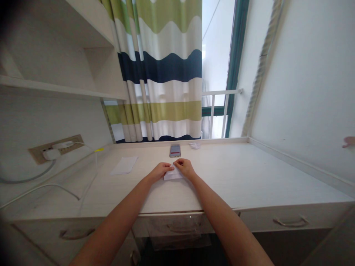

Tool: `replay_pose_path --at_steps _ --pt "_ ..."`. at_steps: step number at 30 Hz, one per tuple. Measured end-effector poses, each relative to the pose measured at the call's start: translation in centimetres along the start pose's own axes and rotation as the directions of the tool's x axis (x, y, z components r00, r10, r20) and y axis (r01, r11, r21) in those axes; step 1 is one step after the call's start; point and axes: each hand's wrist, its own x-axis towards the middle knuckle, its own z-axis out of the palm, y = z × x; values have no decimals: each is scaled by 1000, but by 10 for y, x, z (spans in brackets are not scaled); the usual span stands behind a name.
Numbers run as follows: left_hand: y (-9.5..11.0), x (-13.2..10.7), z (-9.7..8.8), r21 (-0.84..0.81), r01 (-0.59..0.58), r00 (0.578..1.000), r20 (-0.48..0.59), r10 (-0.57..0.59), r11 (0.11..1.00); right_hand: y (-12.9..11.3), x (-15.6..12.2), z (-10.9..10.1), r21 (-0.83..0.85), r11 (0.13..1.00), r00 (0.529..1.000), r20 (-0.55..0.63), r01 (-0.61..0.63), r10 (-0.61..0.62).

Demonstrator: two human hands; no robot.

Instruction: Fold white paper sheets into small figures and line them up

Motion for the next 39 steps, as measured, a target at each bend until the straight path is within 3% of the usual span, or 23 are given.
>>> replay_pose_path --at_steps 14,20,25,34,39 --pt "-2 1 2 54 -11 999 42 8 998 2 1 4 -4 1000 1000 23 -8 8" --pt "-2 2 1 109 -47 999 21 45 993 1 2 5 128 988 995 65 -89 81" --pt "-2 2 2 120 -49 999 -11 51 992 -2 0 3 174 981 993 98 -88 72" --pt "-7 6 0 161 -89 996 -5 91 983 2 1 7 89 991 994 45 -103 99" --pt "-4 4 1 147 -91 995 -19 94 985 4 2 5 139 982 991 44 -128 123"
